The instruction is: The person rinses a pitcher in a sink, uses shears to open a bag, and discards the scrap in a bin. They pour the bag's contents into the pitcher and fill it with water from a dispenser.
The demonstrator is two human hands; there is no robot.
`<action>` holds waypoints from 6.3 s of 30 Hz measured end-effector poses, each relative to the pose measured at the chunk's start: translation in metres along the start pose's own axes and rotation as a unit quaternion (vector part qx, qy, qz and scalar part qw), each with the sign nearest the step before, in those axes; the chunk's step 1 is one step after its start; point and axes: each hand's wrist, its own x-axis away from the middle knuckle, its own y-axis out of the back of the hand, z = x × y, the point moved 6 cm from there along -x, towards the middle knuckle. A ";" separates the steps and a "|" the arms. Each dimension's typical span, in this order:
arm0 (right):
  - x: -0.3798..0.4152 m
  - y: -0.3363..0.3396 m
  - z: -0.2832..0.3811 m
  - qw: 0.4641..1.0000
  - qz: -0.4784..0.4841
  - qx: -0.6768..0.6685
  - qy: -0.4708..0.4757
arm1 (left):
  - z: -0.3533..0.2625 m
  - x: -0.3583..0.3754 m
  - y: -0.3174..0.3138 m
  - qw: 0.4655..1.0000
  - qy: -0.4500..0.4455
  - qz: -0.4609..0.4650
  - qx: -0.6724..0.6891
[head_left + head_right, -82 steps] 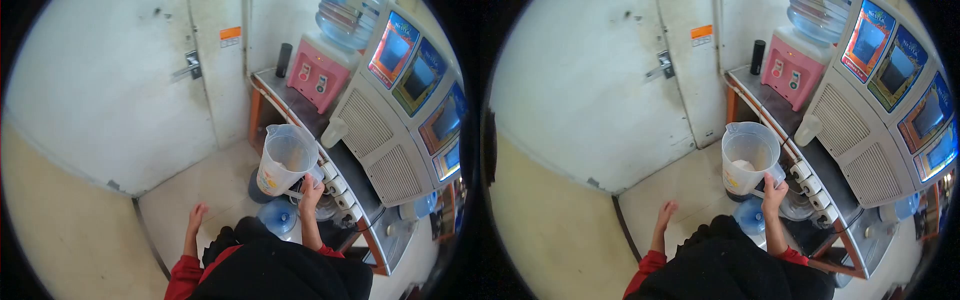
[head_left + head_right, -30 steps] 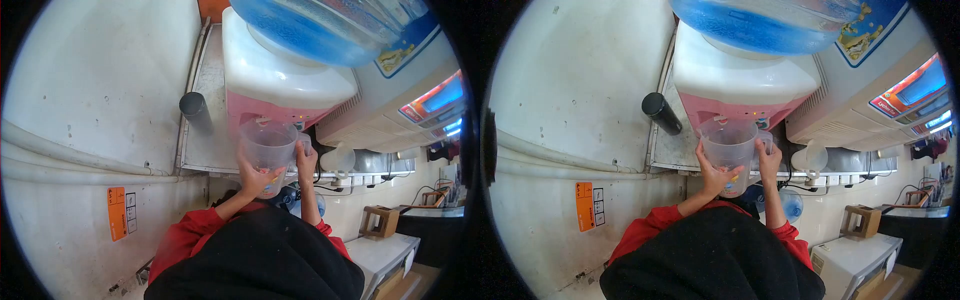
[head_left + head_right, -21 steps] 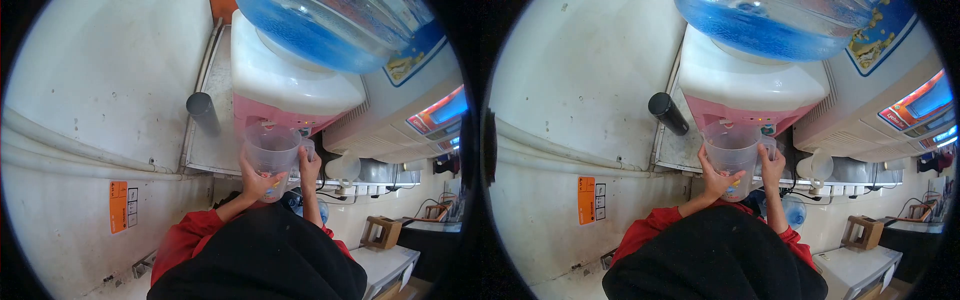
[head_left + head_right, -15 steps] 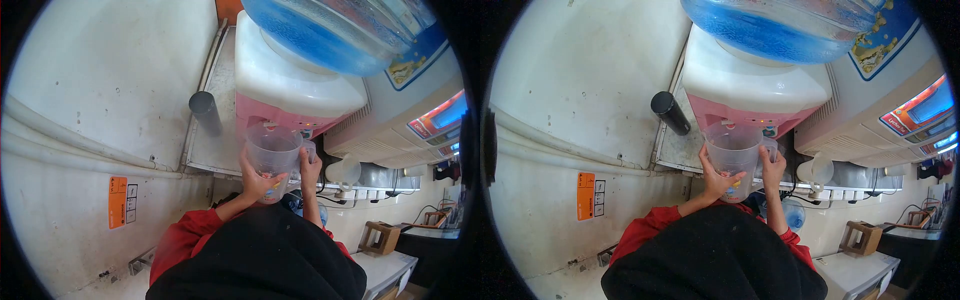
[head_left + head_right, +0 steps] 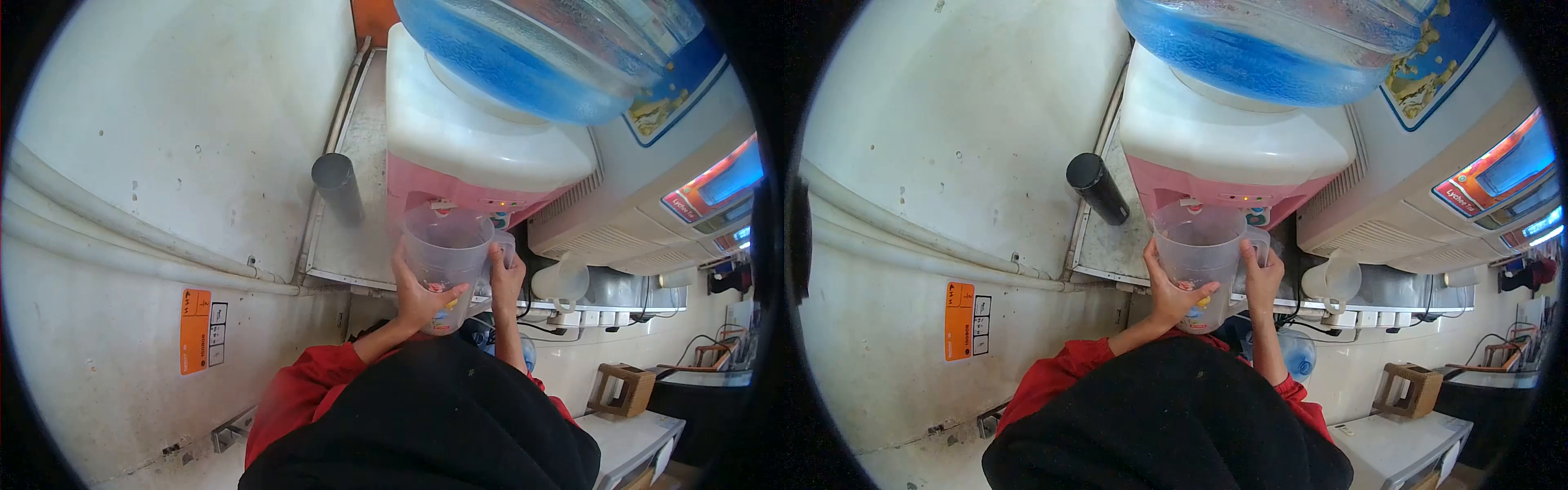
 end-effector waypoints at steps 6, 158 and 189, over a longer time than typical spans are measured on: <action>0.000 -0.001 0.000 1.000 -0.007 -0.013 0.011 | 0.001 0.000 0.001 1.000 0.010 -0.011 0.021; -0.011 0.081 -0.027 0.988 -0.149 0.034 0.026 | -0.007 0.013 -0.084 0.997 -0.041 0.058 0.036; -0.006 0.082 -0.019 0.989 -0.140 0.032 0.039 | -0.003 0.018 -0.085 0.995 -0.004 0.064 0.078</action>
